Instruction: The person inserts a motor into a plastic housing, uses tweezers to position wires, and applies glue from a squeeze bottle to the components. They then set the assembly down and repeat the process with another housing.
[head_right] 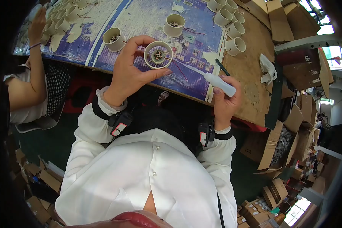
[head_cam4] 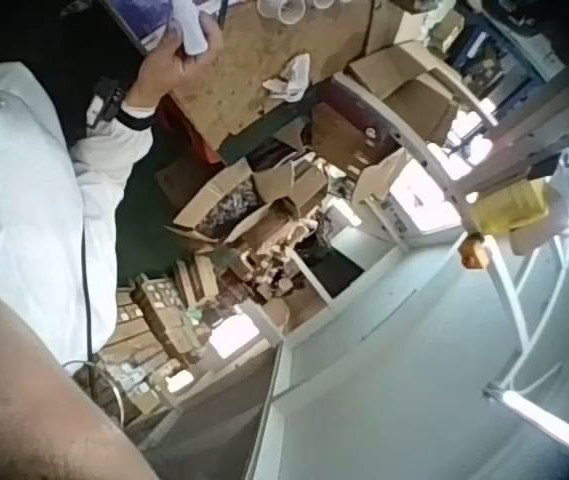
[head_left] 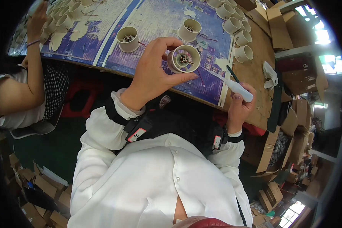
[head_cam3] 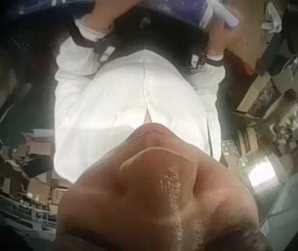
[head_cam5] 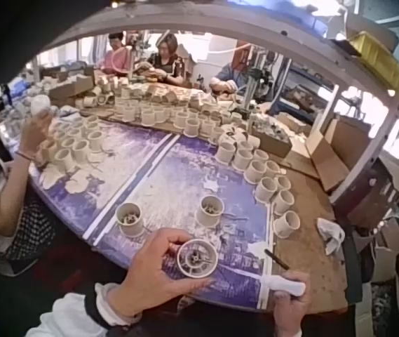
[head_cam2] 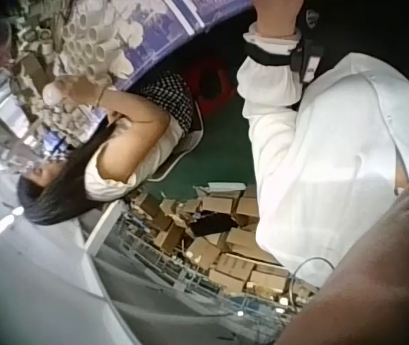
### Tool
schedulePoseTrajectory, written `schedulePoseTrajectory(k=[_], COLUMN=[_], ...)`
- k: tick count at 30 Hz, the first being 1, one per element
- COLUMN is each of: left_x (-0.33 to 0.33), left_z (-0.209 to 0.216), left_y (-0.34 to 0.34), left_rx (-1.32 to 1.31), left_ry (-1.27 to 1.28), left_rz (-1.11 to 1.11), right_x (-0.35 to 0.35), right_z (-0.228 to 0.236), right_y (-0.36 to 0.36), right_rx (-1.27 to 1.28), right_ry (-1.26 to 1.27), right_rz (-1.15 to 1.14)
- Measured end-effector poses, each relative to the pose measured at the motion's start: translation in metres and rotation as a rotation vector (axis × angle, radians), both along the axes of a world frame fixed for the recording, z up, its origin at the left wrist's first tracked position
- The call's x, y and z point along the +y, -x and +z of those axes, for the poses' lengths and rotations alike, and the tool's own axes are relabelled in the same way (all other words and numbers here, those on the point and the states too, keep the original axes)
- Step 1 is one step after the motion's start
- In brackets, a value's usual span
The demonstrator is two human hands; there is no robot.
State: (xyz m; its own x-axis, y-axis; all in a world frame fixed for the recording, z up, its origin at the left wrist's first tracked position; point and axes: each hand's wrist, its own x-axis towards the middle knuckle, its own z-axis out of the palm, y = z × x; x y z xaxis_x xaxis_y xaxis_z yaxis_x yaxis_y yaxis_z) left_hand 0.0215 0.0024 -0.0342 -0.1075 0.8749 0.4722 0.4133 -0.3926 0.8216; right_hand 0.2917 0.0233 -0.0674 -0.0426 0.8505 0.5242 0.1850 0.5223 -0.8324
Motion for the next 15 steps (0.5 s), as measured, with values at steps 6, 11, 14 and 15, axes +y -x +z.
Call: schedulePoseTrajectory(k=[6, 11, 14, 15], left_x=[0.001, 0.001, 0.001, 0.001], left_z=[-0.001, -0.001, -0.003, -0.003], left_y=[0.000, 0.000, 0.001, 0.001], left_rx=[-0.002, -0.009, -0.005, -0.003], left_ry=[-0.006, 0.003, -0.013, -0.021], left_rz=[0.005, 0.007, -0.005, -0.011], right_x=[0.000, -0.002, -0.004, -0.004], right_z=[0.004, 0.012, 0.016, 0.017], right_y=[0.002, 0.005, 0.007, 0.007], right_rx=[-0.030, -0.059, -0.093, -0.098], right_ry=[-0.033, -0.070, -0.111, -0.107], right_rz=[0.001, 0.028, 0.023, 0.023])
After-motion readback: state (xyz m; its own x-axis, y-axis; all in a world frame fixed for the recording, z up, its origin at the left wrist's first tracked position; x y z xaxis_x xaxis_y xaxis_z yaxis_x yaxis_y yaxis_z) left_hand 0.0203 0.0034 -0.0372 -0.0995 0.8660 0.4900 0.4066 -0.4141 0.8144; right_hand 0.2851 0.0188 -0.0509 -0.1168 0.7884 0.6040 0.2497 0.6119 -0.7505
